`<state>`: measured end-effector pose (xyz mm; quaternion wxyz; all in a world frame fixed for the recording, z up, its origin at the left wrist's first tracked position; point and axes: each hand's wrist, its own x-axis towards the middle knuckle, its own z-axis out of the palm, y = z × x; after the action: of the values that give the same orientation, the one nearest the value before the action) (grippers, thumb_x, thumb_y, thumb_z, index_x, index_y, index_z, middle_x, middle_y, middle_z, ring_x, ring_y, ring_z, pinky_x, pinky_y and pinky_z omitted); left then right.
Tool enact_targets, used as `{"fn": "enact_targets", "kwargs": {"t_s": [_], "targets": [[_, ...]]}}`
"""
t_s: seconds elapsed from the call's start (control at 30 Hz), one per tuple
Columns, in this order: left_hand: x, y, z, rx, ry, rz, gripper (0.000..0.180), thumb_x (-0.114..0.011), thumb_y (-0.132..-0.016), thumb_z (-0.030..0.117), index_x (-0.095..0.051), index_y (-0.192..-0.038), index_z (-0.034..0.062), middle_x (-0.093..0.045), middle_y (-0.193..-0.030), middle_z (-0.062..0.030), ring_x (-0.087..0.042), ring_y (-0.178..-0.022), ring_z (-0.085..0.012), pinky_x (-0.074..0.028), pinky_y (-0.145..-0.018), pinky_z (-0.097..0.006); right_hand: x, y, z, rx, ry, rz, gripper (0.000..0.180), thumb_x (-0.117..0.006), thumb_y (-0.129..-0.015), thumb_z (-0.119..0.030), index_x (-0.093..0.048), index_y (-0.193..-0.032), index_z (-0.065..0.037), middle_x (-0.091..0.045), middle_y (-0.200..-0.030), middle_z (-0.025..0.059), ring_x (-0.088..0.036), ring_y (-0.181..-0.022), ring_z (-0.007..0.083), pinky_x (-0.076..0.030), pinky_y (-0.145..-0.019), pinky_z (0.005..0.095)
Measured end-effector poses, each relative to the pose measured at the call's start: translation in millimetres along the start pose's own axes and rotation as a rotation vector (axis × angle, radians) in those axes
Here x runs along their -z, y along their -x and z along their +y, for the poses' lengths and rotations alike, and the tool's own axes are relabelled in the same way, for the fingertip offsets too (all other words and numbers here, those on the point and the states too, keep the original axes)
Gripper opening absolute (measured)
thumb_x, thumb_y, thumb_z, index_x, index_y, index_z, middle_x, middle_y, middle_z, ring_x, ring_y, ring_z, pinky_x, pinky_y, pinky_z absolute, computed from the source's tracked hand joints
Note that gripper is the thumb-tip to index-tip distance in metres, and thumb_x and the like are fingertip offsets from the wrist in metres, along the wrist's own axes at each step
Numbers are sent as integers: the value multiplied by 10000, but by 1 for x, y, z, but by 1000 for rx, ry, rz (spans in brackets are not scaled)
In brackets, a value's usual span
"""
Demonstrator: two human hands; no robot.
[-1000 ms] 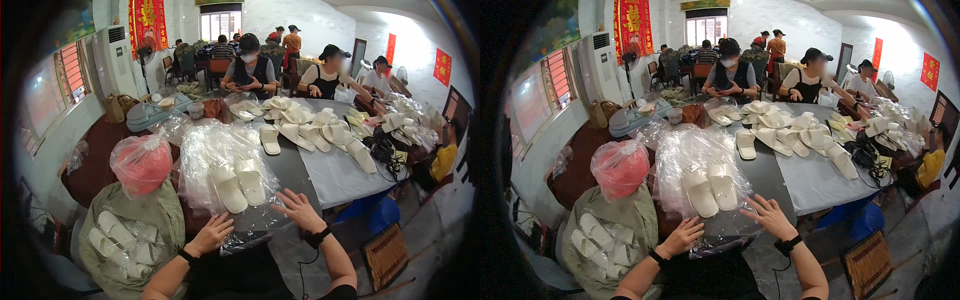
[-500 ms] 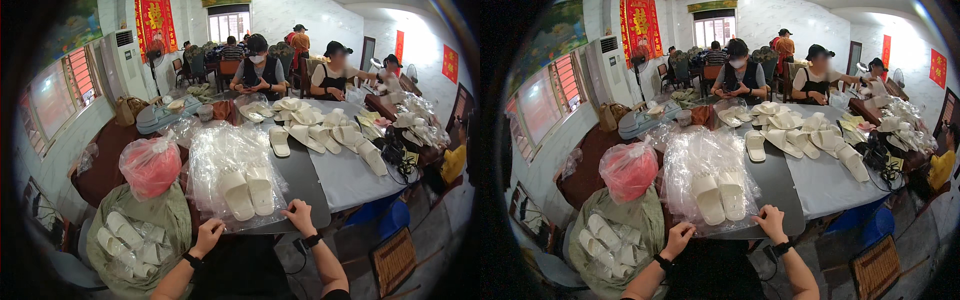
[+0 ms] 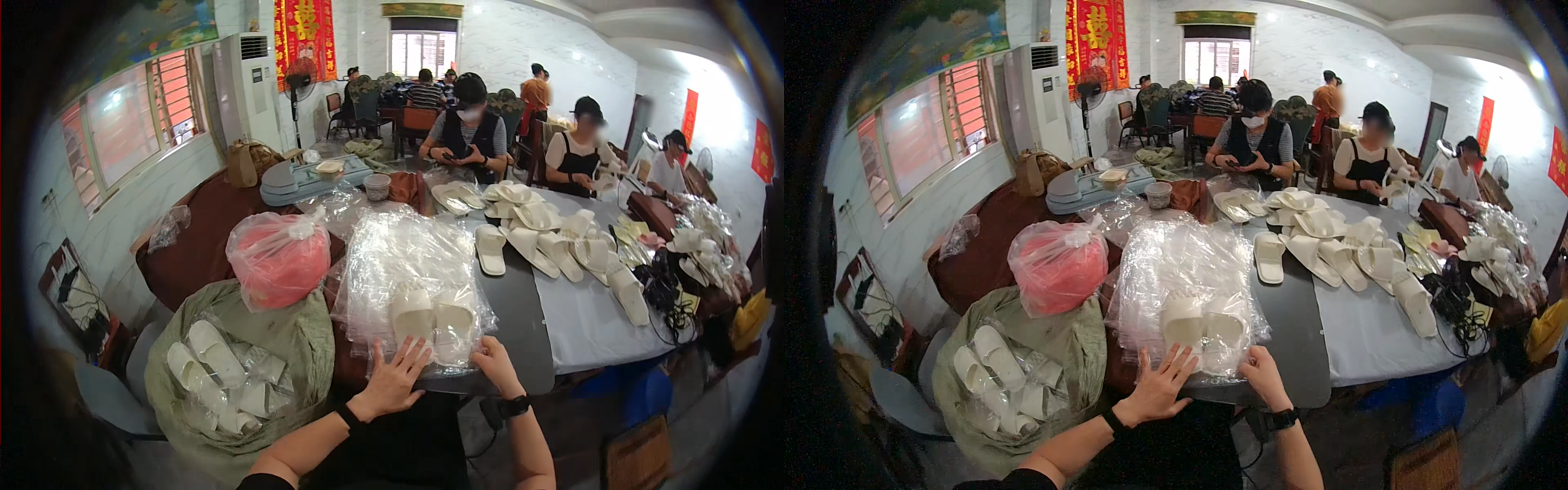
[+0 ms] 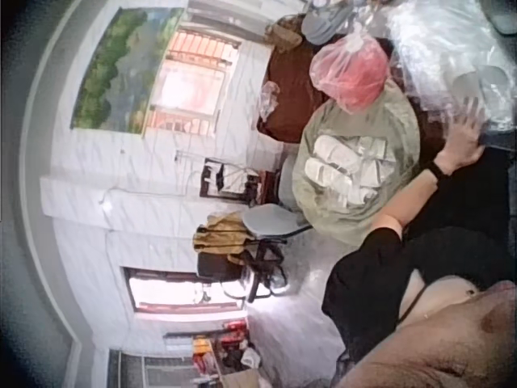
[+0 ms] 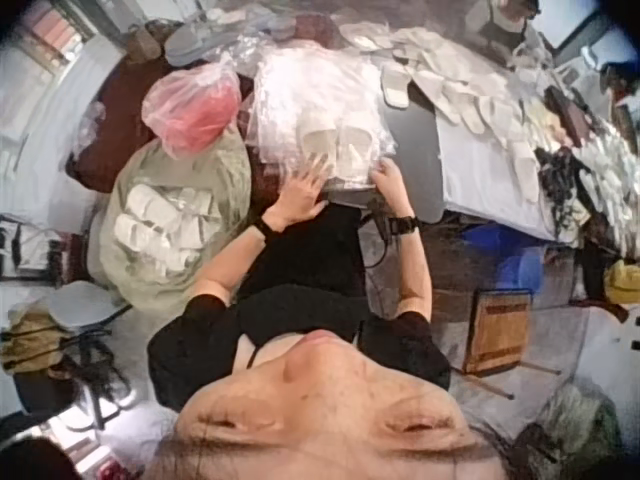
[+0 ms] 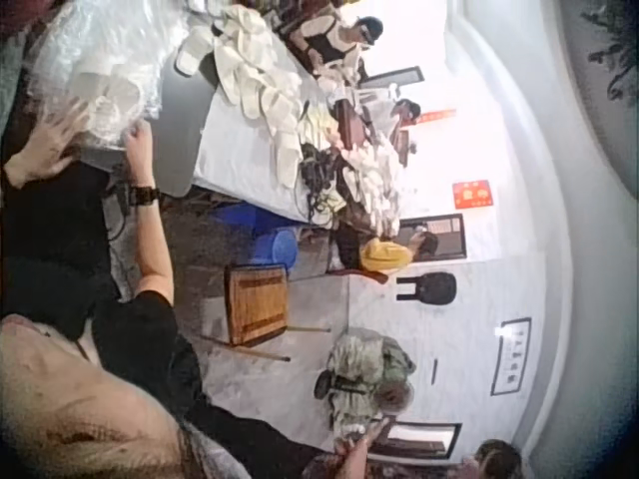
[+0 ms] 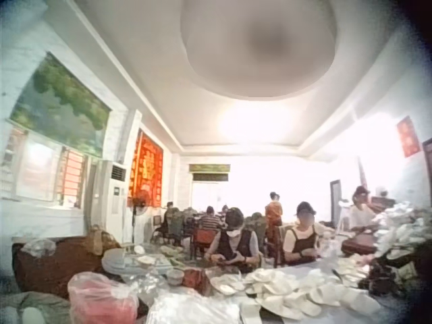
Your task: Pairs of white slippers are placed into clear plastic bags for packaging.
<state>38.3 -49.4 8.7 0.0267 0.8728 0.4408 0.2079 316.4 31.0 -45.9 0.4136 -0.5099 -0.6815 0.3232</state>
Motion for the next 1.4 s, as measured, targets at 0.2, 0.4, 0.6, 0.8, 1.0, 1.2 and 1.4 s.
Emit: {"fn": "enact_targets", "kwargs": {"t_s": [0.2, 0.4, 0.6, 0.8, 1.0, 1.2, 1.4], "targets": [[-4, 0, -10, 134, 16, 247, 755, -724, -827, 154, -408, -1509, 80, -375, -1582, -154, -387, -1451, -330, -174, -1054, -786, -8, 23, -129, -136, -919, -327, 450, -591, -947, 52, -499, -1384, 3, -499, -1414, 47, -531, -1219, 121, -502, -946, 271], [38, 18, -26, 156, 313, 525, 560, -535, -864, -99, -542, -1407, 38, -642, -1283, -212, -640, -1173, -357, -413, -1044, -512, -11, 14, -111, 133, -791, -495, 693, -646, -917, -14, -357, -1546, -42, -253, -1648, 118, -337, -1463, 216, -321, -1174, 374], [87, 72, -32, 408, 624, 808, 507, -441, -863, -127, -566, -1344, -24, -663, -1139, -262, -660, -1121, -252, -484, -954, -339, -37, -3, -14, 160, 454, -140, 659, -703, -909, -259, -459, -1503, -112, -247, -1644, 195, -266, -1500, 383, -241, -1149, 538], [165, 191, -38, 575, 470, 1073, 496, -441, -862, -101, -550, -1344, -65, -676, -1182, -144, -624, -1117, -196, -456, -1040, -346, -64, 7, -27, 288, 704, -157, 574, -719, -907, -344, -554, -1443, -220, -301, -1637, 127, -249, -1507, 359, -230, -1111, 533], [185, 254, -50, 700, 1, 1051, 436, -511, -914, -41, -554, -1347, -44, -628, -1316, -208, -592, -1245, -309, -436, -1066, -399, -55, 7, -27, 281, 639, -91, 526, -734, -887, -327, -614, -1384, -208, -355, -1616, 106, -277, -1497, 346, -232, -1121, 535], [123, 264, -68, 948, -177, 47, 439, -498, -906, -39, -559, -1326, 72, -251, -1630, -188, -181, -1487, -498, -176, -1123, -735, -70, 6, -37, 335, 647, -66, 476, -714, -892, -423, -640, -1331, -256, -417, -1568, 123, -366, -1440, 355, -264, -1104, 564], [80, 255, -89, 1059, -133, -228, 582, -615, -919, 103, -401, -1460, 118, -80, -1661, -204, -26, -1495, -546, -225, -960, -885, -68, 13, -30, 359, 671, -24, 462, -663, -934, -452, -627, -1360, -276, -444, -1552, 104, -359, -1438, 348, -268, -1110, 528]]}}
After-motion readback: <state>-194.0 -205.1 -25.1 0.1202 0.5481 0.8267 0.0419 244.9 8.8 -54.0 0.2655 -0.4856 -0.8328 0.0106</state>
